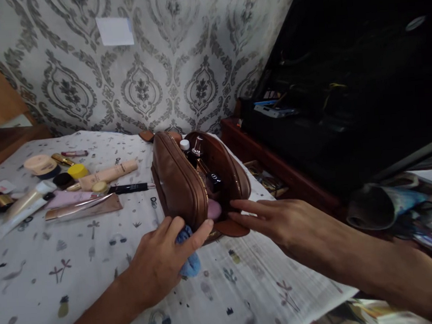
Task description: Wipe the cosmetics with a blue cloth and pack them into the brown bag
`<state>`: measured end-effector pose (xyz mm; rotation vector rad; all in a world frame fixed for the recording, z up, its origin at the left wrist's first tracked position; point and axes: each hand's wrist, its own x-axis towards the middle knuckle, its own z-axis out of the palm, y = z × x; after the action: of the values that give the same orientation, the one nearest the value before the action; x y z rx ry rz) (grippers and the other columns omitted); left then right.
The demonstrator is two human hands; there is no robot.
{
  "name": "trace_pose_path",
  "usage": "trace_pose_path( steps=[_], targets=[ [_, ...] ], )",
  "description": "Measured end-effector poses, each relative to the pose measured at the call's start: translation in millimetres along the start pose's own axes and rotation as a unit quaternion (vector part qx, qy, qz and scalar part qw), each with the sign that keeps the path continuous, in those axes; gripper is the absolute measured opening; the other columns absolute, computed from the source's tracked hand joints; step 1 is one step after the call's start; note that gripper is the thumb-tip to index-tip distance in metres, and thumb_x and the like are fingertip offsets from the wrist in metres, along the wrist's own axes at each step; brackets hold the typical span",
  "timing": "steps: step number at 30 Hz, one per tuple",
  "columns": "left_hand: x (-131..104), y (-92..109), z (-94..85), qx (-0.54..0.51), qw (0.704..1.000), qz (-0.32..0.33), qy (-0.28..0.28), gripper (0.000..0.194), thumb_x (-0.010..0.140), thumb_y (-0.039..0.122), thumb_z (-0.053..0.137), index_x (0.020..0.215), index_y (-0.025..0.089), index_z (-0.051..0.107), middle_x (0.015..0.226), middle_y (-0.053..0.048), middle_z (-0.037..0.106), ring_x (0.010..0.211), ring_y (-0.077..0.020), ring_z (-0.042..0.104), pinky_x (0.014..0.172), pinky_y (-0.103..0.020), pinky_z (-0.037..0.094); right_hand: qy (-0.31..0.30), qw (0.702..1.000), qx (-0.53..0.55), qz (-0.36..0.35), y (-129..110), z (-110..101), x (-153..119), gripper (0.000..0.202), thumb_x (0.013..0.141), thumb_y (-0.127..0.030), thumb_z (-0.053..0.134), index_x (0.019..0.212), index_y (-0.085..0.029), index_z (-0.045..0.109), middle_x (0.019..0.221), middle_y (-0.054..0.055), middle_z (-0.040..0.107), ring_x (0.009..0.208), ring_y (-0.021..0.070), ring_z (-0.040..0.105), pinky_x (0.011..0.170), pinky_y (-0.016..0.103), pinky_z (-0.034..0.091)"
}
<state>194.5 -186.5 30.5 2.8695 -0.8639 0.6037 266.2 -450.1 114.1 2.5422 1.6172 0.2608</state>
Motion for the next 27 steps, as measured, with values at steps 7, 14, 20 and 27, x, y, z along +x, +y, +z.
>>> trace_pose_path(
  steps=[7, 14, 20, 27],
  targets=[
    [1, 0, 0.3, 0.003, 0.999, 0.012, 0.044, 0.085, 0.072, -0.004, 0.038, 0.151, 0.025, 0.024, 0.089, -0.004, 0.045, 0.077, -0.0191, 0.052, 0.050, -0.023, 0.045, 0.015, 1.000, 0.024, 0.001, -5, 3, -4, 0.072, 0.071, 0.010, 0.041, 0.137, -0.017, 0.051, 0.132, 0.011, 0.064, 0.092, 0.0201, 0.072, 0.070, 0.030, 0.062],
    [1, 1, 2.5, 0.005, 0.999, 0.005, 0.049, 0.080, 0.079, 0.000, 0.036, 0.153, 0.027, 0.022, 0.089, -0.004, 0.047, 0.079, -0.0188, 0.052, 0.054, -0.023, 0.047, 0.058, 0.992, 0.092, 0.071, -6, 10, -4, 0.080, 0.086, 0.005, 0.039, 0.157, -0.024, 0.017, 0.105, 0.005, 0.074, 0.076, 0.0156, 0.071, 0.064, 0.024, 0.058],
    [0, 2, 4.6, 0.000, 0.999, 0.001, 0.051, 0.076, 0.083, 0.002, 0.035, 0.153, 0.028, 0.022, 0.089, -0.004, 0.047, 0.080, -0.0191, 0.051, 0.054, -0.023, 0.048, 0.063, 0.988, 0.129, 0.060, -4, 18, -14, 0.072, 0.091, -0.002, 0.036, 0.157, -0.027, 0.018, 0.117, 0.009, 0.071, 0.081, 0.0177, 0.073, 0.066, 0.026, 0.059],
    [0, 0, 6.7, -0.004, 0.998, 0.016, 0.057, 0.070, 0.086, 0.005, 0.037, 0.152, 0.027, 0.028, 0.088, -0.005, 0.047, 0.079, -0.0197, 0.051, 0.053, -0.025, 0.049, 0.045, 0.986, 0.162, 0.017, -4, 7, -12, 0.056, 0.089, 0.000, 0.035, 0.138, -0.024, 0.049, 0.127, 0.014, 0.065, 0.087, 0.0191, 0.072, 0.065, 0.028, 0.059]
  ],
)
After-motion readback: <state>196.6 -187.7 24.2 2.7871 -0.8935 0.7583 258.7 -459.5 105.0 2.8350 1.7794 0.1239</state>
